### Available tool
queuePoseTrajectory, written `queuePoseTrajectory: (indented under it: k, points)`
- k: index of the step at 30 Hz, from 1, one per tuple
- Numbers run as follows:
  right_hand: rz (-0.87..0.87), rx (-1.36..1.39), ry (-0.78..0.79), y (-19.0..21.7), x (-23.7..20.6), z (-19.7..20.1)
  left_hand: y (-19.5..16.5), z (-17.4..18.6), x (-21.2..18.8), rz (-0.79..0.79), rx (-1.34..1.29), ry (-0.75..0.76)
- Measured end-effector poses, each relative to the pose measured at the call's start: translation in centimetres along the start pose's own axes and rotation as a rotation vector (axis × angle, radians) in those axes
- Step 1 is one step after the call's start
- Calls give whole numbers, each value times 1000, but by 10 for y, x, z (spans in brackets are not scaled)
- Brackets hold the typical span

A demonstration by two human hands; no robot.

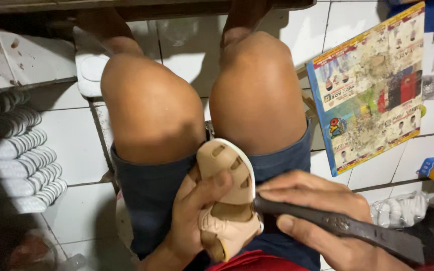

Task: The person uses a curved blade to trim the edges of a beige sandal sole. They repeatedly heat the sandal sole on a gas burner and press it onto a wooden shoe last to shape it. The person inspects the fit and continues trimming and heating the sole.

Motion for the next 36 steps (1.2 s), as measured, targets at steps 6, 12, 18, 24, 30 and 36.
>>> queuePoseTrajectory:
  k: [6,12,18,24,30,36]
  points:
    - [70,97,-12,-8,-3,11,-10,-7,1,-80,69,23]
    - [-222,-81,-259,-40,-14,6,-10,-22,-4,-63,20,137]
    - [173,-295,-271,6,-15,-1,-6,-23,-4,-141,31,171]
    - [35,-316,-259,0,-8,-4,-7,-14,-1,-186,26,44]
    - [86,-230,-191,-17,-5,1,-8,-29,-6,-114,-2,179]
    - [36,49,-78,-36,-11,19,-11,-20,-7,-140,98,138]
Point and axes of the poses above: each hand's wrist, its own x-axis towards the middle knuckle, its own z-axis out of the back of the hand, y = z × x, the point moved 9 cm from there along x, towards the middle knuckle, and after that the axes turned 12 degrees about -z, right-handed, at the moved point
